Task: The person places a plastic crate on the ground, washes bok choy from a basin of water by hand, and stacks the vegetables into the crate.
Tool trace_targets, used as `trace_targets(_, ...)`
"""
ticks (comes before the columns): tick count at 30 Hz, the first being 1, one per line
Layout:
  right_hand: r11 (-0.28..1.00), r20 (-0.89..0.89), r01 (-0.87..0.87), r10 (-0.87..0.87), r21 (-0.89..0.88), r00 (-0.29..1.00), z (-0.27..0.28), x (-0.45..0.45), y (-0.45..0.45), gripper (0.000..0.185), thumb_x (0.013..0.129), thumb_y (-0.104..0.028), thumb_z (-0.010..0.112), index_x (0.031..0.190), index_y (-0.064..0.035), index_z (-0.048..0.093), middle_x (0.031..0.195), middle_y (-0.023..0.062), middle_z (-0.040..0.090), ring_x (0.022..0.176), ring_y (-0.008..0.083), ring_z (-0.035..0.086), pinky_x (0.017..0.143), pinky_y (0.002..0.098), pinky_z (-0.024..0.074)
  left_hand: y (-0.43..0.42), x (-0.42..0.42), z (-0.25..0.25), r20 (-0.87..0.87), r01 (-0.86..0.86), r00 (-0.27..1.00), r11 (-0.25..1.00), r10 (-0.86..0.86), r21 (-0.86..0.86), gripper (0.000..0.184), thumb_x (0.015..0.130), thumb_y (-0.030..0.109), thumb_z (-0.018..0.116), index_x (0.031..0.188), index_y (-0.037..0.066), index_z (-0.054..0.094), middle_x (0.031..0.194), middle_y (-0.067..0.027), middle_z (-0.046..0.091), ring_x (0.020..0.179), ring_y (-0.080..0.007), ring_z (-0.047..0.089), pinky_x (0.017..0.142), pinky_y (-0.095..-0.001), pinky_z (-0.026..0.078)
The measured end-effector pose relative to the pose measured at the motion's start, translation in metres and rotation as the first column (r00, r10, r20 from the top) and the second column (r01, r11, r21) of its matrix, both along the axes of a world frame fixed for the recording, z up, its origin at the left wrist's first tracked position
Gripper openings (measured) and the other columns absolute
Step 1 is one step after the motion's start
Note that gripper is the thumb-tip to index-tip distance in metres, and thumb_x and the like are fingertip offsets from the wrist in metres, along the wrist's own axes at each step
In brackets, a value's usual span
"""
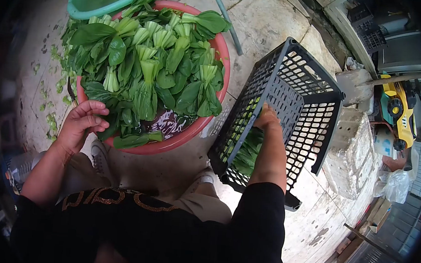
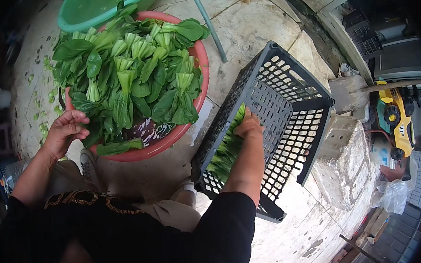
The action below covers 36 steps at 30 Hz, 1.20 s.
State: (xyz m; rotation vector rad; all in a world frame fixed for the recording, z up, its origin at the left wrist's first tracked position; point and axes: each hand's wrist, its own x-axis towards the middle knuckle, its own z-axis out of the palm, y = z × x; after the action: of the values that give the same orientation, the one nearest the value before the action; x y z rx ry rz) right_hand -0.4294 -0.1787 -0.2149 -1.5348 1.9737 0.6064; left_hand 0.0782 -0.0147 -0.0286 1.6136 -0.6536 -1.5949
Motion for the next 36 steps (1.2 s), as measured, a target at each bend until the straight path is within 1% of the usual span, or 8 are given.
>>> trace_targets(9,0.987,-0.228,-0.071,0.102,0.141,0.968,-0.031,0.014,-0.012,0.114,0.069,-0.029,0.080,0.157,-0.0156,0.008,0.159,0.0066,0.024,0.148,0.0288,0.021,0.115,0.0645,0.0187,-0.009,-0.005,-0.020,-0.095,0.013,0.995,0.997,-0.005,0.081,0.034,0.083,-0.002,0.066,0.117,0.004,0.060,0.108,-0.0103,0.065,0.085,-0.0188,0.069,0.077,-0.0274,0.057)
trace_targets(13,0.969,-0.315,-0.247,0.231,-0.009,0.921,-0.086,-0.017,-0.012,0.093,0.076,-0.037,0.077,0.152,-0.0151,0.029,0.155,0.0069,0.032,0.145,0.0303,0.026,0.113,0.0674,0.0196,-0.006,0.001,-0.017,-0.080,0.036,0.996,0.997,-0.030,0.072,0.033,0.085,-0.001,0.065,0.117,0.004,0.060,0.109,-0.0097,0.064,0.087,-0.0177,0.068,0.079,-0.0260,0.055)
trace_targets(23,0.994,-0.061,-0.083,0.079,-0.068,0.995,-0.014,0.015,0.019,0.056,0.081,-0.024,0.066,0.133,-0.0089,0.050,0.131,0.0134,0.055,0.126,0.0327,0.048,0.102,0.0437,0.0398,-0.008,0.003,-0.006,-0.079,0.093,0.993,0.994,-0.089,0.050,0.029,0.088,0.002,0.064,0.116,0.003,0.060,0.108,-0.0103,0.063,0.091,-0.0161,0.067,0.085,-0.0284,0.054)
trace_targets(26,0.949,0.026,0.023,-0.015,-0.314,1.000,0.030,0.023,0.009,0.047,0.083,-0.020,0.063,0.128,-0.0071,0.056,0.124,0.0153,0.062,0.120,0.0333,0.055,0.099,0.0366,0.0459,-0.010,0.008,-0.009,-0.063,0.123,0.991,0.991,-0.121,0.045,0.030,0.087,0.002,0.065,0.117,0.003,0.060,0.107,-0.0102,0.063,0.091,-0.0153,0.066,0.085,-0.0278,0.053)
trace_targets(28,0.700,0.003,-0.053,0.079,-0.712,0.997,0.025,-0.016,-0.001,0.040,0.080,-0.015,0.068,0.115,0.0022,0.063,0.118,0.0210,0.065,0.108,0.0364,0.063,0.097,0.0400,0.0468,-0.010,0.009,-0.003,-0.054,0.169,0.985,0.984,-0.166,0.057,0.030,0.086,0.003,0.066,0.116,0.002,0.061,0.107,-0.0097,0.063,0.090,-0.0145,0.065,0.082,-0.0266,0.053)
trace_targets(30,0.676,0.362,0.305,-0.060,-0.671,0.930,0.084,-0.011,0.005,0.027,0.086,-0.008,0.062,0.111,0.0035,0.064,0.103,0.0125,0.071,0.093,0.0210,0.068,0.088,0.0304,0.0511,-0.011,0.011,0.005,-0.023,0.203,0.979,0.979,-0.202,0.021,0.029,0.087,0.008,0.067,0.115,0.002,0.061,0.104,-0.0076,0.064,0.087,-0.0137,0.065,0.079,-0.0262,0.053)
trace_targets(33,0.756,0.452,0.166,0.187,-0.633,0.872,0.156,0.063,0.048,0.014,0.092,-0.007,0.060,0.102,-0.0017,0.068,0.089,0.0046,0.068,0.079,0.0085,0.061,0.072,0.0236,0.0496,-0.014,0.016,0.016,0.016,0.238,0.971,0.970,-0.238,-0.049,0.030,0.088,0.017,0.067,0.113,0.002,0.062,0.098,-0.0044,0.066,0.084,-0.0129,0.065,0.075,-0.0262,0.051)
trace_targets(36,0.906,0.629,-0.142,0.383,-0.400,0.676,0.164,0.169,0.095,0.017,0.085,-0.007,0.066,0.101,-0.0023,0.068,0.091,0.0134,0.069,0.078,0.0218,0.068,0.077,0.0301,0.0528,-0.020,0.022,0.032,0.038,0.238,0.971,0.957,-0.235,-0.167,0.033,0.084,0.020,0.069,0.111,0.001,0.063,0.095,-0.0048,0.066,0.083,-0.0126,0.064,0.074,-0.0264,0.051)
